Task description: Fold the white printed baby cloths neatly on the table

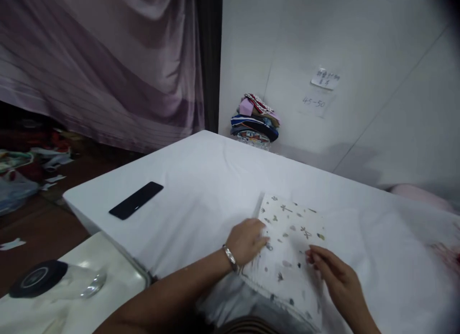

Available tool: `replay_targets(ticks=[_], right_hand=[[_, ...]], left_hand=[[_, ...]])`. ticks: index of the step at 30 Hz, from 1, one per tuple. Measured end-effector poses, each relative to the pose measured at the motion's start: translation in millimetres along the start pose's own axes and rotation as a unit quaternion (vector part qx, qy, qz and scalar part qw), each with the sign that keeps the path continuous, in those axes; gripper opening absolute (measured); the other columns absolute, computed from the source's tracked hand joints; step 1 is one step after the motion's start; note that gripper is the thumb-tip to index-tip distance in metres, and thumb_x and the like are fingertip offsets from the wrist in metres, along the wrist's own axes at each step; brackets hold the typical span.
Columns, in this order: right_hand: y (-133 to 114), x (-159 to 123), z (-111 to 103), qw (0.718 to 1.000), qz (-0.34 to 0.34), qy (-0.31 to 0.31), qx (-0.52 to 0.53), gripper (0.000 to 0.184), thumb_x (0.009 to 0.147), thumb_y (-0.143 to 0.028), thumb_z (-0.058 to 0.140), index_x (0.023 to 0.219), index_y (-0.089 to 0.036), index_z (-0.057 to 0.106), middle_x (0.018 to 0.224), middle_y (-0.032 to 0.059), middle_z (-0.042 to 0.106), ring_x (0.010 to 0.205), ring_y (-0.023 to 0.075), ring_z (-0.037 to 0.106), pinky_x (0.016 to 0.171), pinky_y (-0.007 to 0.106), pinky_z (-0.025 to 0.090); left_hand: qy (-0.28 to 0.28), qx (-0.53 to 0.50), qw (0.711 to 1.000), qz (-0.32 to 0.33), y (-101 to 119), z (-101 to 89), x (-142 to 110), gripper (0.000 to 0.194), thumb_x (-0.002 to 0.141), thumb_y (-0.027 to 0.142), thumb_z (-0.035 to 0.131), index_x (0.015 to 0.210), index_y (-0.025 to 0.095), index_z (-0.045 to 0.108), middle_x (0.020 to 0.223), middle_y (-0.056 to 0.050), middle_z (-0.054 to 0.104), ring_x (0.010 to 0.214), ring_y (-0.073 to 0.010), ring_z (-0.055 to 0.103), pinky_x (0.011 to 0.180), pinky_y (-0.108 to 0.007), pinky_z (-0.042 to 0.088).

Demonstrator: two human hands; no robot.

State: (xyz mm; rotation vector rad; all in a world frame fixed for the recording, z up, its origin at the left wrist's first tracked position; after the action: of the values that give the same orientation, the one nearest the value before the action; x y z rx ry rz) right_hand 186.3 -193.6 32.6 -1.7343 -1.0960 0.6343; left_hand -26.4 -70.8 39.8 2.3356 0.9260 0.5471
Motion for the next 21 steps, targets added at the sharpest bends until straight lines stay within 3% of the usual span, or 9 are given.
replay_targets(ticks=[2,4,9,12,14,18,21], right_hand=[[1.2,-4.8,14.6,0.999,-0.018,-0.04,-0.016,0.021,0.074,-0.047,0.059,0.093,-0.043,0.066,0.094,-0.0005,0.07,0.09,0.0297,0.064,0.083,0.047,0.052],[-0.6,-6.0,28.5,0.996,-0.046,-0.072,-0.034,0.023,0.074,-0.047,0.058,0.097,-0.047,0.065,0.099,-0.0028,0.069,0.096,0.0293,0.063,0.085,0.046,0.051],[-9.3,0.2,52.7,0.986,-0.037,-0.139,-0.083,0.043,0.079,-0.048,0.052,0.117,-0.029,0.06,0.103,0.0053,0.067,0.084,0.0269,0.064,0.077,0.043,0.052],[-16.1,7.7,58.4,0.985,-0.007,-0.162,-0.052,0.052,0.08,-0.05,0.052,0.126,-0.025,0.053,0.102,0.0056,0.067,0.082,0.0246,0.064,0.077,0.04,0.052],[-20.3,12.7,57.7,0.987,0.003,-0.159,-0.005,0.051,0.08,-0.051,0.052,0.125,-0.026,0.053,0.101,0.0042,0.067,0.094,0.0255,0.062,0.084,0.039,0.05],[-18.5,15.6,47.3,0.986,0.021,-0.098,0.133,0.039,0.078,-0.05,0.058,0.113,-0.032,0.062,0.114,0.0005,0.064,0.115,0.0259,0.051,0.1,0.041,0.039],[-7.6,9.9,42.6,0.959,0.082,-0.081,0.258,0.041,0.077,-0.046,0.062,0.113,-0.028,0.062,0.114,0.0029,0.065,0.109,0.025,0.056,0.097,0.039,0.04]], left_hand=[[0.001,0.026,0.995,-0.101,-19.0,-5.4,3.3,0.032,0.082,0.042,0.048,0.105,0.022,0.059,0.101,-0.005,0.064,0.093,-0.0227,0.058,0.078,-0.033,0.043],[-0.035,0.015,0.987,-0.158,-30.1,-1.4,2.5,0.034,0.081,0.045,0.048,0.102,0.021,0.06,0.093,-0.004,0.065,0.084,-0.0211,0.059,0.071,-0.031,0.043],[-0.031,-0.037,0.979,-0.198,-30.6,11.8,3.4,0.028,0.075,0.043,0.054,0.086,0.019,0.061,0.08,-0.002,0.065,0.075,-0.0187,0.059,0.066,-0.029,0.043],[-0.046,-0.197,0.964,-0.174,-15.9,23.3,11.8,0.028,0.075,0.038,0.056,0.092,0.016,0.061,0.088,-0.003,0.068,0.08,-0.0175,0.06,0.072,-0.029,0.046],[-0.052,-0.301,0.943,-0.136,-0.7,31.5,16.0,0.035,0.076,0.038,0.056,0.103,0.016,0.06,0.098,-0.004,0.068,0.089,-0.0177,0.061,0.08,-0.029,0.047],[-0.093,-0.39,0.915,-0.033,31.2,43.2,15.7,0.037,0.078,0.036,0.056,0.111,0.02,0.061,0.113,-0.004,0.065,0.104,-0.02,0.058,0.094,-0.031,0.043],[-0.117,-0.438,0.891,-0.026,41.9,48.4,12.6,0.031,0.078,0.036,0.056,0.102,0.021,0.066,0.109,-0.003,0.067,0.103,-0.021,0.058,0.094,-0.031,0.042]])
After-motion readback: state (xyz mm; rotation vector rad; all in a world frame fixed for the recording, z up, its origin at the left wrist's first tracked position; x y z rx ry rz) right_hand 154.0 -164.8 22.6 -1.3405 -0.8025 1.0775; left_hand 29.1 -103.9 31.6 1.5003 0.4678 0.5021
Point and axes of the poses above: each hand's wrist, its own x-axis towards the middle knuckle, its own z-axis out of the palm, y = z × x, the point moved 3 cm from there along x, towards the middle knuckle
